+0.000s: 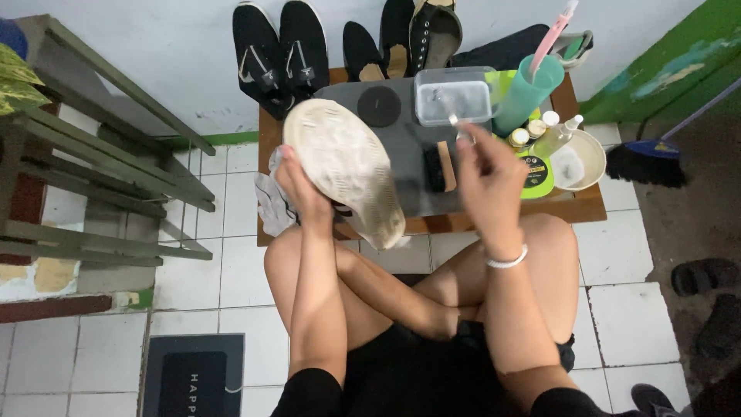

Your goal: The person scrubs the sole of a white sneaker using a toothbrush and a cleaning solution. They repeatedly dip the brush into a container of liquid and scrub the shoe's bottom surface while sitting on the floor.

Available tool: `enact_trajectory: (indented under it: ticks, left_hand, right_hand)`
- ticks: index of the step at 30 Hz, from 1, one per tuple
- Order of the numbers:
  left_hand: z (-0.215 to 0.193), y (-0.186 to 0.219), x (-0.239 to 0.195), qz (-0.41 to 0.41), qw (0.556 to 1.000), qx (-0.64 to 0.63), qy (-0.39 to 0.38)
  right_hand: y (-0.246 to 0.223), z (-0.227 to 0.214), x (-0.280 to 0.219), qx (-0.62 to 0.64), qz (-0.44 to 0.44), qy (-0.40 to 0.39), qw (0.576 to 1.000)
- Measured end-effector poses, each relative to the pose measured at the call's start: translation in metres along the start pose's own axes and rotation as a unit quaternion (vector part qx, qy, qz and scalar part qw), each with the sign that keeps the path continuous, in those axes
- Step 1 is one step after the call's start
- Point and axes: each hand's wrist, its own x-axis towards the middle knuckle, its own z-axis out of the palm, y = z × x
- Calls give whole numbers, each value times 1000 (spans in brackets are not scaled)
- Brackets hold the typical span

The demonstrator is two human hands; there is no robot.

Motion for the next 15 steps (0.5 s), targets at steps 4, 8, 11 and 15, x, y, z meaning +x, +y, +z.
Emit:
enact_trajectory:
  ticks: [4, 8, 11, 15]
  left_hand:
    - [-3, -5, 8, 1, 999, -35, 7]
    - [4, -2, 4, 5, 999, -43, -14]
    - [3, -17, 6, 14, 999, -36, -33]
    - [5, -26, 11, -10, 999, -44, -29]
  right_hand:
    - [71, 4, 24, -91, 21, -25, 995]
    - [152, 29, 56, -253, 70, -134, 956]
    - [200, 52, 73, -310, 87, -196, 926]
    - [232, 69, 78, -342, 68, -236, 907]
